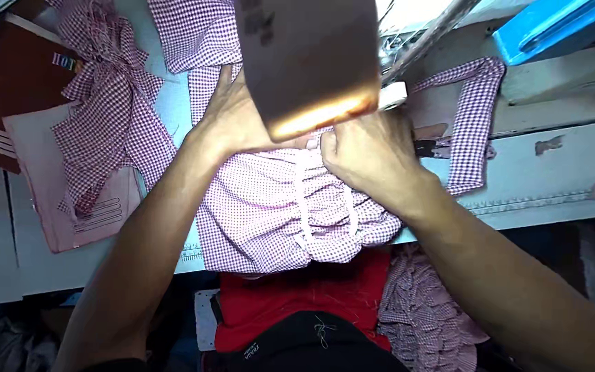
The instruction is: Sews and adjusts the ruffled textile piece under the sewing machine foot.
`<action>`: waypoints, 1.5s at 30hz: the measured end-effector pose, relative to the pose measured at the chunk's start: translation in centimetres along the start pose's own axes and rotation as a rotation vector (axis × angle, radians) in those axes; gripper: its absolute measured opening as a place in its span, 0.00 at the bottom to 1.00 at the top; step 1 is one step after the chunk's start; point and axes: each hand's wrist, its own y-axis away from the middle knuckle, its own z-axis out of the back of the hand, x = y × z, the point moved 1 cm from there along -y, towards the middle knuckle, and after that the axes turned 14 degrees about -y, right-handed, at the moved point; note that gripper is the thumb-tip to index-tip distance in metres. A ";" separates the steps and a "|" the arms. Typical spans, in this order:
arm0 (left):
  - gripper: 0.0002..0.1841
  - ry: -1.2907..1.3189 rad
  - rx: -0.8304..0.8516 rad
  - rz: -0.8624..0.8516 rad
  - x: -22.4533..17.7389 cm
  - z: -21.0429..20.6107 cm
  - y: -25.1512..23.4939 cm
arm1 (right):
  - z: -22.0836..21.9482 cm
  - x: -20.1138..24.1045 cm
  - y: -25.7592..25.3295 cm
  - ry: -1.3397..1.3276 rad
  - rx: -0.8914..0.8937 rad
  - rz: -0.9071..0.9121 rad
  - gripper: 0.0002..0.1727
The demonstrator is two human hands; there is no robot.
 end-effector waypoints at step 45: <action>0.64 0.015 -0.055 -0.118 -0.8 0.5 2.0 | 0.6 1.2 3.3 -0.087 0.032 0.092 0.32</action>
